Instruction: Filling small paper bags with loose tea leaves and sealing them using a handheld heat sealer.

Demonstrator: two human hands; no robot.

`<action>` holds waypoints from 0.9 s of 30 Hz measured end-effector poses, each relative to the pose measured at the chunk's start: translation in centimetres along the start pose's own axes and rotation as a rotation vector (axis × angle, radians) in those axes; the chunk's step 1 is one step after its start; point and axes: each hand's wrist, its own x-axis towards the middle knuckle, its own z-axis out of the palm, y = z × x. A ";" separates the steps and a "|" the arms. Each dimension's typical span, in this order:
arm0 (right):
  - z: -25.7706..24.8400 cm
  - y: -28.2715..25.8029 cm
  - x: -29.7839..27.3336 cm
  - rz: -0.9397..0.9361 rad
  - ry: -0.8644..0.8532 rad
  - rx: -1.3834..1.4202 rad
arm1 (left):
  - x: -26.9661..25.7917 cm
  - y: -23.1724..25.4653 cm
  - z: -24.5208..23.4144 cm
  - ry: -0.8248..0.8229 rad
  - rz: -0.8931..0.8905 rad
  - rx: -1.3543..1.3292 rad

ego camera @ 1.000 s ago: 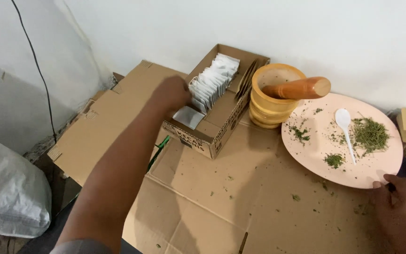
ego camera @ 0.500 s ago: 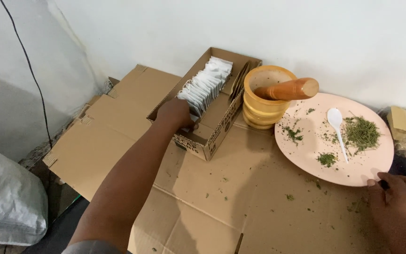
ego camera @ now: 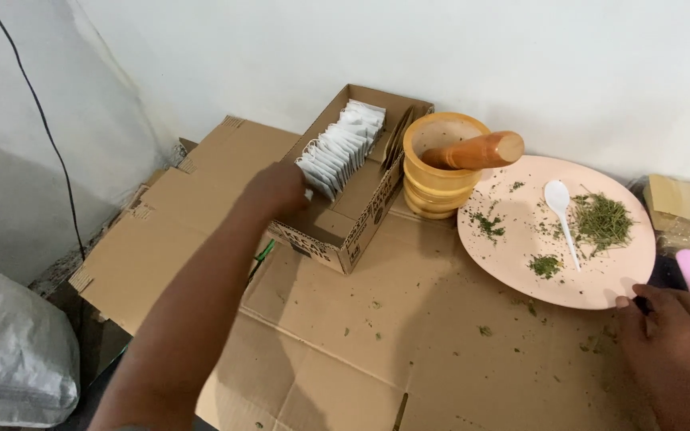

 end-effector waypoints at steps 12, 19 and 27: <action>-2.8 -3.3 0.0 0.144 0.045 0.032 | -5.9 -2.4 1.3 0.006 0.484 -1.416; -5.8 -7.0 0.4 -0.082 0.101 0.234 | -8.0 8.1 10.8 -0.241 0.683 -2.086; -5.8 -8.5 0.8 -0.016 -0.074 0.721 | -8.2 17.3 14.0 -0.482 0.644 -2.006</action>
